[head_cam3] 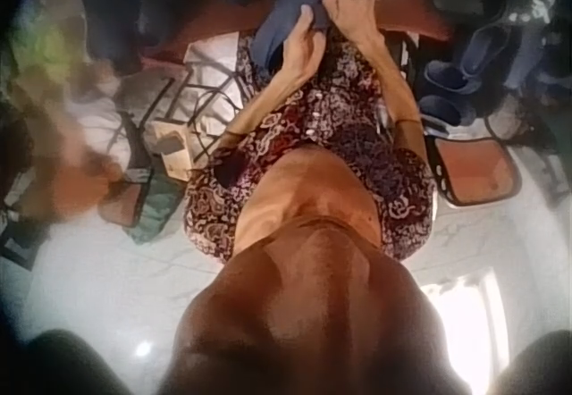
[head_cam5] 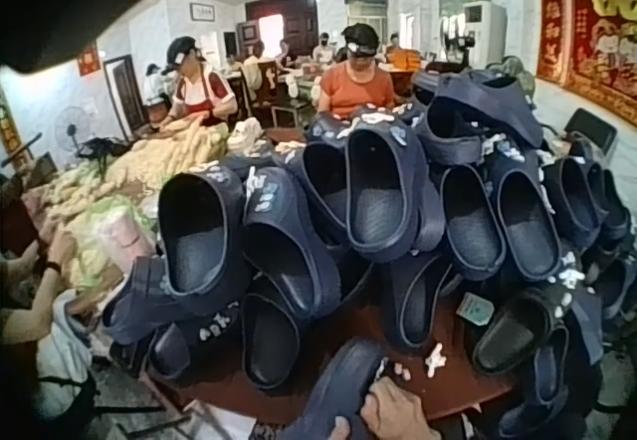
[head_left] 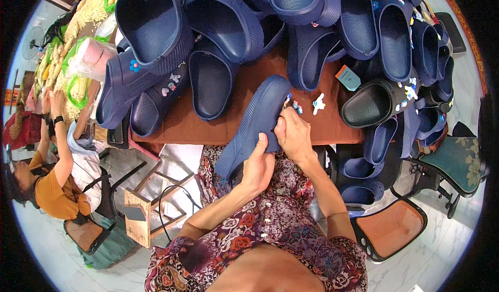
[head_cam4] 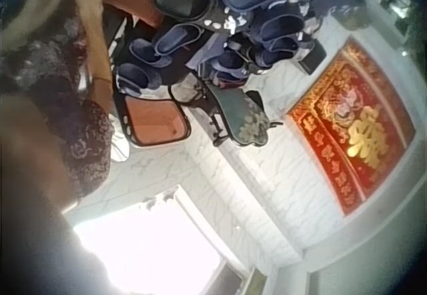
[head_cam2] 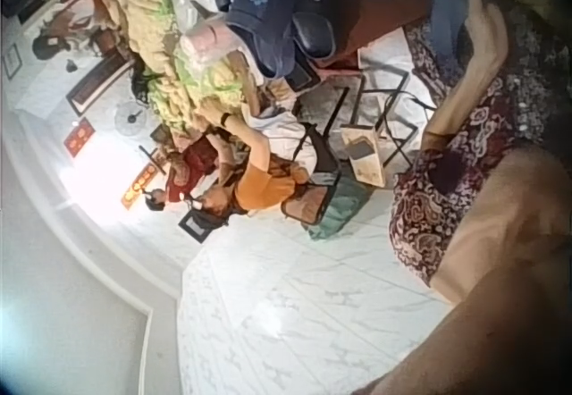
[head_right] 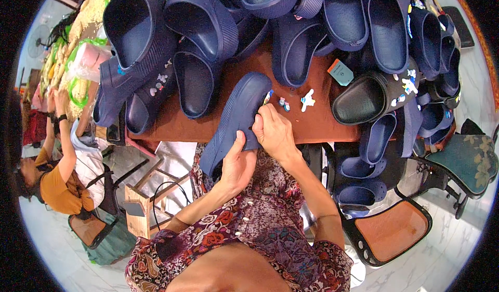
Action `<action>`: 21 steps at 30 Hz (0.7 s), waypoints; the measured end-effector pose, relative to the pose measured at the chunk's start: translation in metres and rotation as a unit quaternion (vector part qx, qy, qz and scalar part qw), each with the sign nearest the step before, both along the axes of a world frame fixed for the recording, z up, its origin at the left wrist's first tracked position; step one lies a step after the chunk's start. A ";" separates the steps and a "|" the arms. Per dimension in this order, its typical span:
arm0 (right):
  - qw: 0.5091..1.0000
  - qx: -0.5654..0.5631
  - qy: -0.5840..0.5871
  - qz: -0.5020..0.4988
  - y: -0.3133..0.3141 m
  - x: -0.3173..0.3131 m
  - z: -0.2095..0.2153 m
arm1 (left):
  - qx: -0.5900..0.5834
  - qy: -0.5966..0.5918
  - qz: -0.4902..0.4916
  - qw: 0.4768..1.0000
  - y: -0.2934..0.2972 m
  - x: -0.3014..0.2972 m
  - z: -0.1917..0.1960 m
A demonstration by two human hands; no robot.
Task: Manually attaching decorative charms to the holes of blue foam clogs.
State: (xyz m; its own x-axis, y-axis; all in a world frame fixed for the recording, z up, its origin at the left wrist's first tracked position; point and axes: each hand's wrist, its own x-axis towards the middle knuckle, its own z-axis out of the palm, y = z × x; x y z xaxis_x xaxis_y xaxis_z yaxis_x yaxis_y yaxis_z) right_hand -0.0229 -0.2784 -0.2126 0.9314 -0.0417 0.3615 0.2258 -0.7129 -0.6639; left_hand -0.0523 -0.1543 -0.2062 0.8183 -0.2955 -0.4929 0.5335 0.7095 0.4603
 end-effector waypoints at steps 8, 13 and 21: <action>0.999 0.030 -0.002 -0.016 0.002 0.000 -0.012 | 0.030 -0.028 0.018 0.999 0.000 0.002 -0.016; 0.998 0.057 0.001 -0.012 0.000 0.001 -0.013 | 0.032 -0.020 0.002 0.999 0.002 0.005 -0.015; 0.962 0.242 0.066 -0.105 -0.010 0.002 -0.045 | -0.025 -0.031 -0.006 0.999 0.008 0.019 0.015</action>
